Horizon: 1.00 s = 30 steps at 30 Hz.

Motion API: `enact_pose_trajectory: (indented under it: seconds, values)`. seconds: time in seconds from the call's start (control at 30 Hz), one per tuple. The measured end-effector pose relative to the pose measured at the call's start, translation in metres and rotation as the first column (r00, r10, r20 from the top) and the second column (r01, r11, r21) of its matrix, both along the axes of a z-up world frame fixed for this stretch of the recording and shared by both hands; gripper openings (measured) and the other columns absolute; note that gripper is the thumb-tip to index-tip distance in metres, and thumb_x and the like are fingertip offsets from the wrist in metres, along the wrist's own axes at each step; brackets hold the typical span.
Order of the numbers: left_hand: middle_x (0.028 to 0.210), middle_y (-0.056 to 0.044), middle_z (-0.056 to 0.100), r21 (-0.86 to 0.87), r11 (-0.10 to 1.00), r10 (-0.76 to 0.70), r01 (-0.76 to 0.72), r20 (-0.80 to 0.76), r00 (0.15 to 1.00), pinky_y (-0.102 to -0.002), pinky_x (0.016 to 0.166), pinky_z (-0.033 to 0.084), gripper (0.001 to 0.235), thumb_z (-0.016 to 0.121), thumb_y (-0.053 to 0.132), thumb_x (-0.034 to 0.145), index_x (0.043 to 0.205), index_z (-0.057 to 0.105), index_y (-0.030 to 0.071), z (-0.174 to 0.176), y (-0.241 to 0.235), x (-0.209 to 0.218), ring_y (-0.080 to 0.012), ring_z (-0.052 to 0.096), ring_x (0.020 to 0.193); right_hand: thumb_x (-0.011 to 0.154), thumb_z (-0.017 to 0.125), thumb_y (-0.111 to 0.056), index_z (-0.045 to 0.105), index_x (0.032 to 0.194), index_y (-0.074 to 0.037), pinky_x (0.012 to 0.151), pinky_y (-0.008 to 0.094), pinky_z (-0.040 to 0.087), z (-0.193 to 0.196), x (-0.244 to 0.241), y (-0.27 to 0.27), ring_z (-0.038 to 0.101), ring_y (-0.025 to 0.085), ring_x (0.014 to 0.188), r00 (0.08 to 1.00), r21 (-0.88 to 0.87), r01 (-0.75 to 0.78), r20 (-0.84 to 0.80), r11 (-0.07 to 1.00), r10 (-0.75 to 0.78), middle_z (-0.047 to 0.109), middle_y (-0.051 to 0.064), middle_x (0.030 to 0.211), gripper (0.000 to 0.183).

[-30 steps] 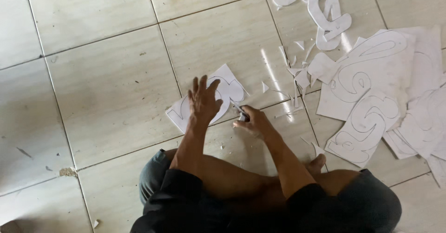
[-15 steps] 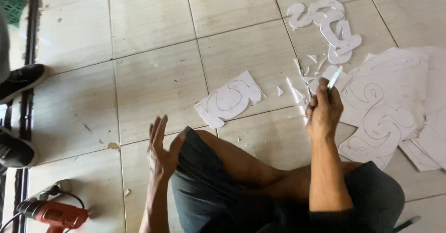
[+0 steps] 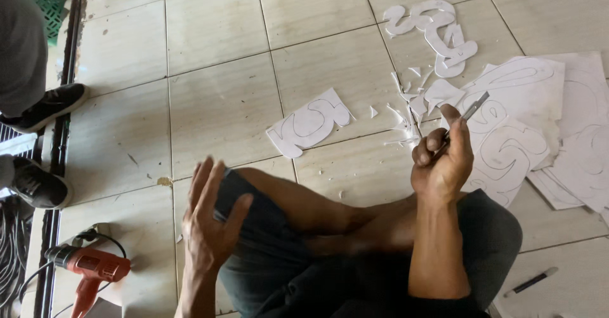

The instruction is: The person sits on a tiled floor and uses a craft knife to cut out letter-shaped designs from white foam sheets. They carefully follow the drawn outlines, rotating the sheets as needed, and place the finished cutouts aside.

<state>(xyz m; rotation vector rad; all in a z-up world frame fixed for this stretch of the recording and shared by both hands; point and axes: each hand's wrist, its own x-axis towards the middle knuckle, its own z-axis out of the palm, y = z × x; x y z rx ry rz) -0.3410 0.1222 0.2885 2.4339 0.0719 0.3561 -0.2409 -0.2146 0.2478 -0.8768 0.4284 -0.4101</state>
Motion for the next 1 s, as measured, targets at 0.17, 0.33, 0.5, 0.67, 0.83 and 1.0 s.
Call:
enact_pose_trajectory:
  seconds: [0.17, 0.33, 0.5, 0.67, 0.83, 1.0]
  values:
    - [0.15, -0.012, 0.055, 0.063, 0.977, -0.203, 0.203, -0.005, 0.979, -0.053, 0.112, 0.041, 0.07, 0.08, 0.047, 0.082, 0.145, 0.059, 0.026, -0.057, -0.034, 0.125, -0.0385, 0.046, 0.142, 0.105, 0.055, -0.045, 0.065, 0.132, -0.019, 0.038, 0.018, 0.035, -0.052, 0.021, -0.02, 0.046, 0.007, 0.04, 0.994, 0.124, -0.099, 0.053, 0.987, 0.093, 0.048, -0.005, 0.06, 0.039]
    - [0.167, -0.009, 0.031, 0.108, 0.904, -0.27, 0.413, -0.605, 0.749, -0.053, 0.122, 0.034, 0.088, 0.073, 0.066, 0.08, 0.157, 0.036, 0.042, -0.232, -0.028, 0.24, -0.0348, 0.031, 0.153, 0.107, 0.05, -0.041, 0.062, 0.13, -0.016, 0.036, 0.019, 0.032, -0.097, 0.053, -0.014, 0.043, 0.008, 0.037, 0.987, 0.241, -0.156, 0.009, 0.958, 0.158, 0.045, -0.005, 0.058, 0.036]
    - [0.172, -0.016, -0.004, 0.336, 0.798, -0.083, 0.5, -0.761, 0.644, -0.068, 0.119, 0.022, 0.119, 0.071, 0.082, 0.069, 0.164, 0.015, 0.039, -0.266, -0.032, 0.256, -0.046, -0.003, 0.157, 0.105, 0.052, -0.039, 0.058, 0.141, -0.018, 0.035, 0.019, 0.032, -0.088, 0.058, -0.002, 0.042, 0.01, 0.037, 0.98, 0.139, -0.171, -0.077, 0.975, 0.183, 0.044, -0.003, 0.057, 0.042]
    - [0.162, -0.036, 0.01, 0.392, 0.741, 0.003, 0.545, -0.814, 0.581, -0.057, 0.09, 0.057, 0.115, 0.073, 0.069, 0.08, 0.165, 0.009, 0.026, -0.281, -0.063, 0.24, -0.0546, 0.041, 0.135, 0.105, 0.054, -0.035, 0.06, 0.138, -0.011, 0.033, 0.02, 0.034, -0.062, 0.064, 0.025, 0.042, 0.01, 0.035, 0.962, 0.099, -0.254, -0.079, 0.962, 0.262, 0.044, 0.0, 0.054, 0.042]
    - [0.126, -0.029, 0.057, 0.373, 0.771, -0.019, 0.516, -0.797, 0.604, -0.048, 0.083, 0.059, 0.076, 0.064, 0.061, 0.091, 0.141, 0.046, 0.007, -0.291, -0.067, 0.242, -0.0442, 0.069, 0.107, 0.104, 0.058, -0.032, 0.061, 0.137, -0.007, 0.033, 0.019, 0.036, -0.044, 0.077, 0.011, 0.045, 0.009, 0.035, 0.942, 0.015, -0.333, -0.039, 0.943, 0.333, 0.047, 0.001, 0.054, 0.042]
    - [0.171, -0.021, 0.005, 0.239, 0.896, -0.121, 0.375, -0.682, 0.721, -0.066, 0.119, 0.027, 0.107, 0.074, 0.065, 0.081, 0.165, 0.017, 0.032, -0.23, -0.041, 0.274, -0.0467, 0.006, 0.156, 0.106, 0.057, -0.03, 0.063, 0.12, -0.01, 0.034, 0.019, 0.036, 0.007, 0.099, 0.003, 0.045, 0.01, 0.037, 0.938, -0.18, -0.346, -0.039, 0.921, 0.345, 0.049, 0.002, 0.058, 0.025]
